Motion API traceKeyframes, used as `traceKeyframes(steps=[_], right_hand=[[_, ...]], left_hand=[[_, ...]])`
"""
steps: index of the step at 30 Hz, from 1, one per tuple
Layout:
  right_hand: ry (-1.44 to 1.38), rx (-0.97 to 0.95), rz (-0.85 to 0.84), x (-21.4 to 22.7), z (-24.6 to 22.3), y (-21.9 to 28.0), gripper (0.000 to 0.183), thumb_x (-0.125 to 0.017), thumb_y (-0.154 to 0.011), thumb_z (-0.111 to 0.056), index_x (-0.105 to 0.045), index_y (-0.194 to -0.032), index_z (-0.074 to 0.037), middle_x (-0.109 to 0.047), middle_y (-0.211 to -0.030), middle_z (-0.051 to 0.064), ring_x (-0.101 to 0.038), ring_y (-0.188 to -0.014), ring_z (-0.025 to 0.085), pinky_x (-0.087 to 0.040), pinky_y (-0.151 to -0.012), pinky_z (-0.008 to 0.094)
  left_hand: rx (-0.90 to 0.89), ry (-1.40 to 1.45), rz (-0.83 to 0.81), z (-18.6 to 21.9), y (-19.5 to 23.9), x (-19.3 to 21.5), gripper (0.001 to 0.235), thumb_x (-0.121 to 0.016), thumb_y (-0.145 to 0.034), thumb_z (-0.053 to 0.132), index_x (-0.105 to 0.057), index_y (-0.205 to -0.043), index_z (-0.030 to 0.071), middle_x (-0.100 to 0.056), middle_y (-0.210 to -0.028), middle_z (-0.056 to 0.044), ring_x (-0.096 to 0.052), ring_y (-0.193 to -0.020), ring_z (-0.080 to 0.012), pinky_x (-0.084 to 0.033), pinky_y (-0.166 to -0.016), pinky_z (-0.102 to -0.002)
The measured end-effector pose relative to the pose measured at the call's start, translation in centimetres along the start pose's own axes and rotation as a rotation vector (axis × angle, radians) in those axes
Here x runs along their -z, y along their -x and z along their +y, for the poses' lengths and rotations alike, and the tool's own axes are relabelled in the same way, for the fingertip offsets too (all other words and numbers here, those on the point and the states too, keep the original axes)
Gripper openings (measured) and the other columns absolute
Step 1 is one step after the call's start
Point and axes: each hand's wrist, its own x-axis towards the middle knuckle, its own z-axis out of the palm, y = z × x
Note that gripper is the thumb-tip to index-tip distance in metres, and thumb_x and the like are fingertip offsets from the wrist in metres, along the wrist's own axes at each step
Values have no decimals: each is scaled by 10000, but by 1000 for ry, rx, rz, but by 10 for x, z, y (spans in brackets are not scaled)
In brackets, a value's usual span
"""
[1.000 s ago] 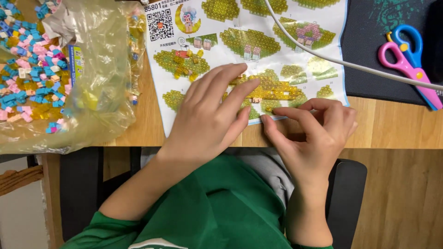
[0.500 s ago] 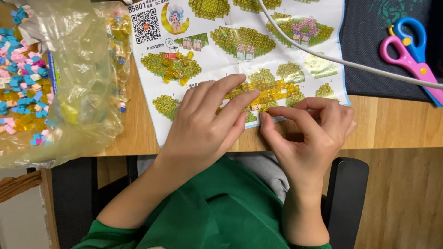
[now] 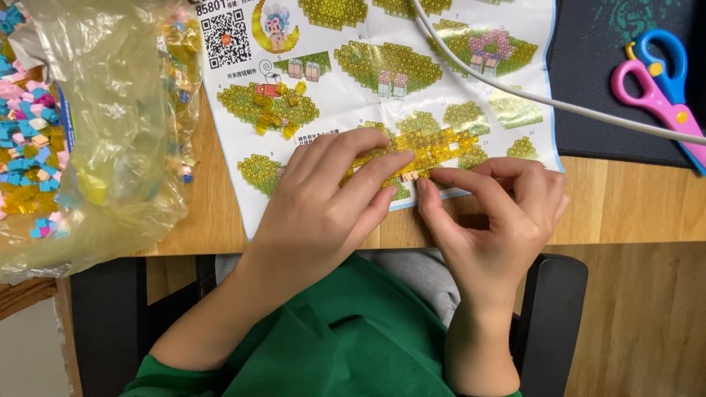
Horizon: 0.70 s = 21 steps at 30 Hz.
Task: The person assembles a small plastic brick model by selecting pieces from a plastic bag and attaching them to a growing structure. They frequently refer to an instruction sheet on the table to guide the assembly process.
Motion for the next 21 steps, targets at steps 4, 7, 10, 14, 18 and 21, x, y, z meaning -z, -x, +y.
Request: traceKeyframes(steps=[4,7,10,14,18,21], right_hand=[[-21,35,-15,1,3,1,141,-881,-884,-191,-776,-964,-140,-548,-924,51,-486,-899,237,-328,-898,402],[-38,38,-16,0,4,2,141,-875,-884,-178,-778,-970,-123,-562,-925,50,-487,-905,235,-322,-898,401],[-15,44,-6,-3,7,3,148,-877,-881,-214,-779,-962,-139,-553,-917,50,-480,-903,246,-319,-879,413],[-7,44,21,-4,8,6,144,-889,-880,-212,-782,-950,-146,-546,-903,42,-478,-889,242,-319,-871,400],[-28,46,30,-4,9,7,150,-899,-880,-182,-785,-958,-124,-557,-898,46,-475,-870,245,-330,-868,396],[-39,46,28,-5,10,8,147,-897,-884,-160,-785,-967,-112,-546,-889,55,-462,-856,244,-328,-876,396]], left_hand=[[-10,-8,-7,0,-1,2,239,-692,-936,36,-642,-1170,36,-562,-1112,-117,-572,-980,-285,-466,-825,-398],[0,-18,-9,0,-1,3,228,-694,-937,40,-646,-1161,38,-548,-1058,-107,-565,-937,-279,-466,-812,-397],[23,15,-19,0,-1,3,248,-698,-920,27,-642,-1161,35,-542,-1040,-101,-560,-929,-277,-456,-795,-395],[30,11,-26,1,-2,3,244,-705,-915,32,-650,-1153,49,-538,-1026,-93,-552,-912,-273,-454,-789,-392],[34,27,-25,0,-1,2,240,-706,-916,42,-652,-1149,54,-541,-1026,-94,-553,-916,-279,-456,-800,-400],[17,38,-12,-1,0,1,223,-699,-925,31,-650,-1143,35,-542,-1027,-104,-553,-908,-290,-452,-781,-403]])
